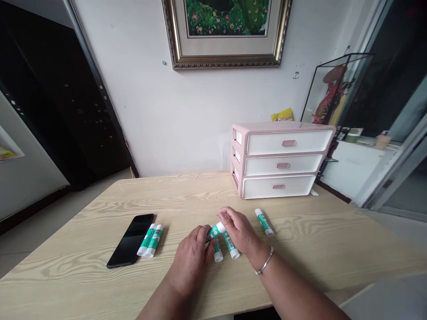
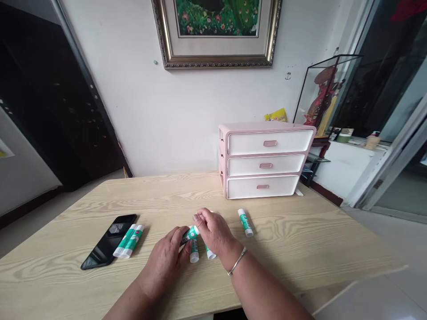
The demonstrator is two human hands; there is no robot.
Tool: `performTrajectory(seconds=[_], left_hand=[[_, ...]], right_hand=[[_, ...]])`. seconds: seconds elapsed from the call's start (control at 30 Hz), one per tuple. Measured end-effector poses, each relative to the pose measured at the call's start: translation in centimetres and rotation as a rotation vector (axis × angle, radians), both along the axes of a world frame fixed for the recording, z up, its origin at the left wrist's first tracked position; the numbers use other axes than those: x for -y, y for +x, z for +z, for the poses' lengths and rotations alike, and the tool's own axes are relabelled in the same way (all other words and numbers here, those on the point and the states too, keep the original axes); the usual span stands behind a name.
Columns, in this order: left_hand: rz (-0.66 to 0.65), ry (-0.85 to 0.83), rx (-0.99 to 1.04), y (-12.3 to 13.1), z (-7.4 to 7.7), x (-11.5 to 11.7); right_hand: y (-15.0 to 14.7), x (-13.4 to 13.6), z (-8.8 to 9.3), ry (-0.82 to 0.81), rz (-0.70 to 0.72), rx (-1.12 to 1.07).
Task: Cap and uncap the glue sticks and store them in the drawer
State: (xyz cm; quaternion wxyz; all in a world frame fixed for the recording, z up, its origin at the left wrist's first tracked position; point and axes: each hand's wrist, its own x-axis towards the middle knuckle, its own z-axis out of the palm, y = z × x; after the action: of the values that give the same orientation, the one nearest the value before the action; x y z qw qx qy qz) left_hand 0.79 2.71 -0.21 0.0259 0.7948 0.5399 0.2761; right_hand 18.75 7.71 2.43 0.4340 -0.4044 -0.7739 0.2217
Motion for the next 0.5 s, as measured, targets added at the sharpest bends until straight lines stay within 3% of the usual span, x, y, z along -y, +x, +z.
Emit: performTrajectory(seconds=[0.17, 0.33, 0.5], left_hand=[[-0.040, -0.109, 0.049, 0.8, 0.5, 0.3], [-0.151, -0.344, 0.294, 0.9, 1.4, 1.2], [-0.236, -0.462, 0.550, 0.9, 2.4, 2.3]], right_hand=[[-0.4, -0.6, -1.3, -0.039, 0.011, 0.008], [-0.8, -0.9, -2.1, -0.146, 0.061, -0.181], [-1.0, -0.3, -1.8, -0.154, 0.132, -0.230]])
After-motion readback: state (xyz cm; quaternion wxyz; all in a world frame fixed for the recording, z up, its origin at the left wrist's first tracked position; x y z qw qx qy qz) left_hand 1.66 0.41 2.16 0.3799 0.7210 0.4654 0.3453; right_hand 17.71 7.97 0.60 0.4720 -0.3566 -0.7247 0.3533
